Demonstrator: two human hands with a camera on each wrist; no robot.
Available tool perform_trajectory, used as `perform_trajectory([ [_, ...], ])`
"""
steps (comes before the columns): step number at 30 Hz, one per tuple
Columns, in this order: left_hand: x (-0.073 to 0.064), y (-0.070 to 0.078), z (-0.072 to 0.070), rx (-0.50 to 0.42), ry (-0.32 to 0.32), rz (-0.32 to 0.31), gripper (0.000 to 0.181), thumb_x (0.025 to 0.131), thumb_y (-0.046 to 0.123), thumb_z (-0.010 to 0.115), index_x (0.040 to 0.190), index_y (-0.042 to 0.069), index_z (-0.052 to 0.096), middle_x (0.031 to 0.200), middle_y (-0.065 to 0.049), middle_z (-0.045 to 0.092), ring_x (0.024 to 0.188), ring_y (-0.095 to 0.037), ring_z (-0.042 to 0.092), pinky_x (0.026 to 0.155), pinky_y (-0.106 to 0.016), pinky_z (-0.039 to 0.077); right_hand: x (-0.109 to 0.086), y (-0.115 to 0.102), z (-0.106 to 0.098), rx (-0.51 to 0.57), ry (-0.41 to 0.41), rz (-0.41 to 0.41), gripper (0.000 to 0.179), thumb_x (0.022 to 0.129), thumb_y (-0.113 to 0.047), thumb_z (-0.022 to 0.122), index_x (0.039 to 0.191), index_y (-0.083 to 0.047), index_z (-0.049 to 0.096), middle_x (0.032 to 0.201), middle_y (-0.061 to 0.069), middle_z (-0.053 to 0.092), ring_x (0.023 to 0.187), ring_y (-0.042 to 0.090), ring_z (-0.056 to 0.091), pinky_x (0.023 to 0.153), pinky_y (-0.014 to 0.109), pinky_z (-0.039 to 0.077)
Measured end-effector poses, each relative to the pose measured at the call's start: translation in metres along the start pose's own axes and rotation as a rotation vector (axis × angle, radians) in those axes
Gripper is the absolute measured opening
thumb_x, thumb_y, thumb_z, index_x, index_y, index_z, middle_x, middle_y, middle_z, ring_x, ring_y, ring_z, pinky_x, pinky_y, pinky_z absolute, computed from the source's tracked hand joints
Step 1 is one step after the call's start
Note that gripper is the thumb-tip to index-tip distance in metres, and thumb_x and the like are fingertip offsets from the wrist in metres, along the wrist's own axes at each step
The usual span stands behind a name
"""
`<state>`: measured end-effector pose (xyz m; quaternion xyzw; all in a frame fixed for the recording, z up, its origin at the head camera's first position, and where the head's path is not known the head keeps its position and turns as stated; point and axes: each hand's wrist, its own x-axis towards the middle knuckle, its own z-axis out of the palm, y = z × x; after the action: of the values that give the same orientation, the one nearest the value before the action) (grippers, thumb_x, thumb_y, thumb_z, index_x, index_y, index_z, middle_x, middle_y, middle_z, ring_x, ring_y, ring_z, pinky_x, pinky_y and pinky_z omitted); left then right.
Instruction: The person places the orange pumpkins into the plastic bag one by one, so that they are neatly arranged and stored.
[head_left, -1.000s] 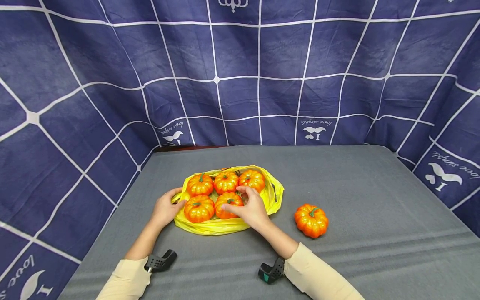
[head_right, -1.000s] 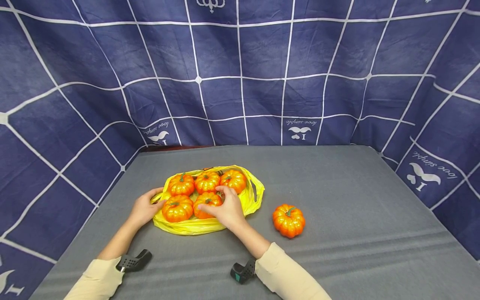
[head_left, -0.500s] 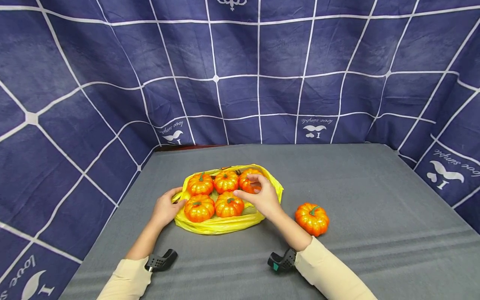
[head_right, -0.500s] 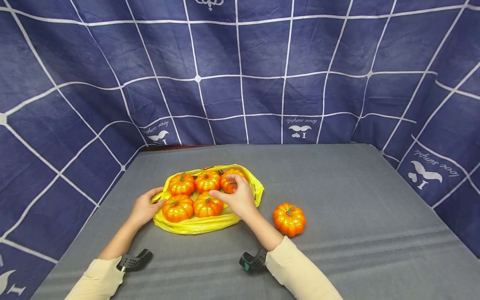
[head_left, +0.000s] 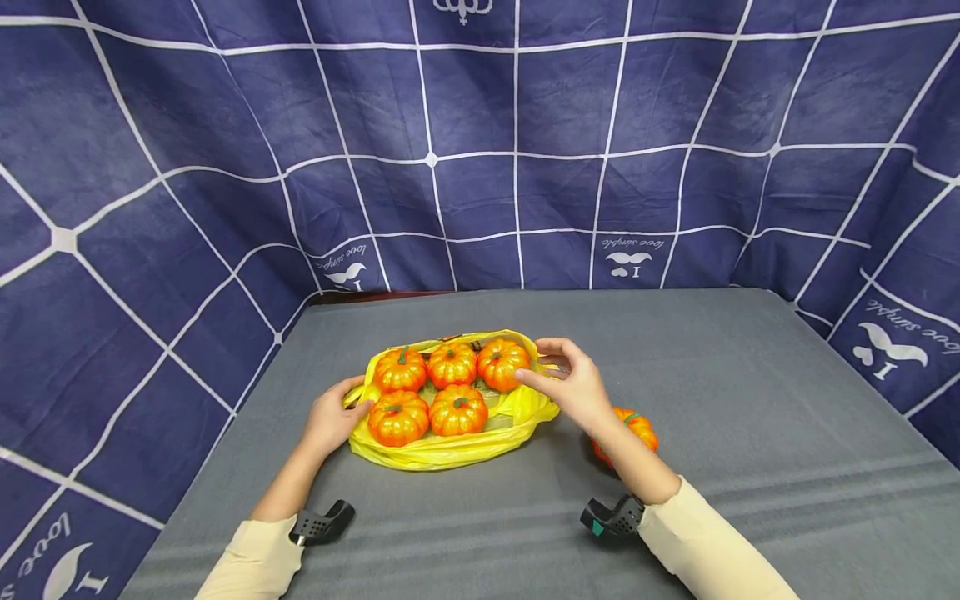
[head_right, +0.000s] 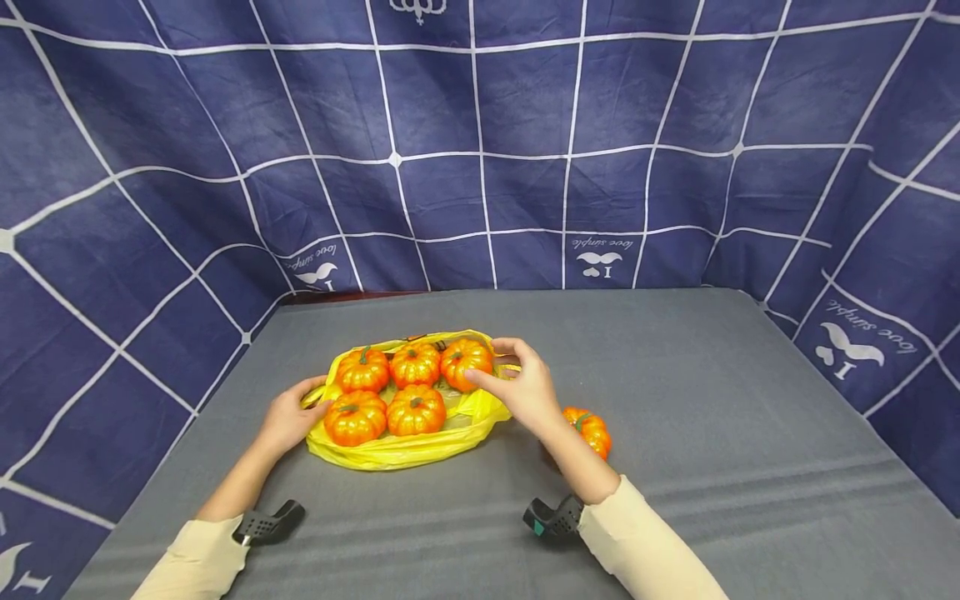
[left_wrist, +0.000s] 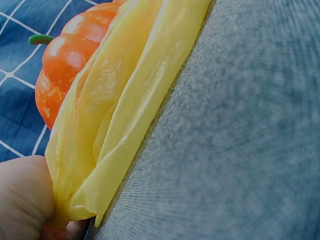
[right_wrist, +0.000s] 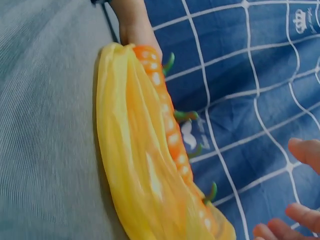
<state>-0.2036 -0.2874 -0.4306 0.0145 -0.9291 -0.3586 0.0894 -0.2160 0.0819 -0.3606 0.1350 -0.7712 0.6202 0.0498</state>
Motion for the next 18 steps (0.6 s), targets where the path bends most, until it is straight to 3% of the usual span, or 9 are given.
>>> perform_trajectory([
  [8,0.000,0.000,0.001,0.005,-0.003,0.004,0.048,0.091,0.011,0.065,0.133,-0.008,0.051,0.131,-0.033,0.051,0.121,-0.046,0.048,0.101,-0.055,0.036,-0.010,0.010,-0.041,0.004,-0.018,-0.065,0.046,0.084,-0.007,0.076,0.124,0.005,0.056,0.119,0.018,0.061,0.111,0.036,0.058,0.098,0.046,0.044],
  [12,0.001,0.001,0.001,0.006,-0.004,0.000,0.048,0.091,0.011,0.065,0.133,-0.008,0.051,0.132,-0.033,0.051,0.122,-0.046,0.047,0.102,-0.056,0.035,-0.016,0.019,-0.061,-0.018,-0.035,-0.099,0.044,0.084,-0.006,0.075,0.123,0.004,0.057,0.113,0.016,0.063,0.107,0.033,0.061,0.094,0.037,0.048],
  [18,-0.001,0.001,0.001,0.007,-0.008,-0.013,0.049,0.091,0.011,0.064,0.134,-0.008,0.050,0.133,-0.032,0.051,0.123,-0.046,0.046,0.102,-0.056,0.035,-0.026,0.033,-0.087,-0.026,-0.062,-0.186,0.041,0.083,0.000,0.074,0.121,0.004,0.059,0.108,0.001,0.067,0.104,0.017,0.062,0.088,0.026,0.049],
])
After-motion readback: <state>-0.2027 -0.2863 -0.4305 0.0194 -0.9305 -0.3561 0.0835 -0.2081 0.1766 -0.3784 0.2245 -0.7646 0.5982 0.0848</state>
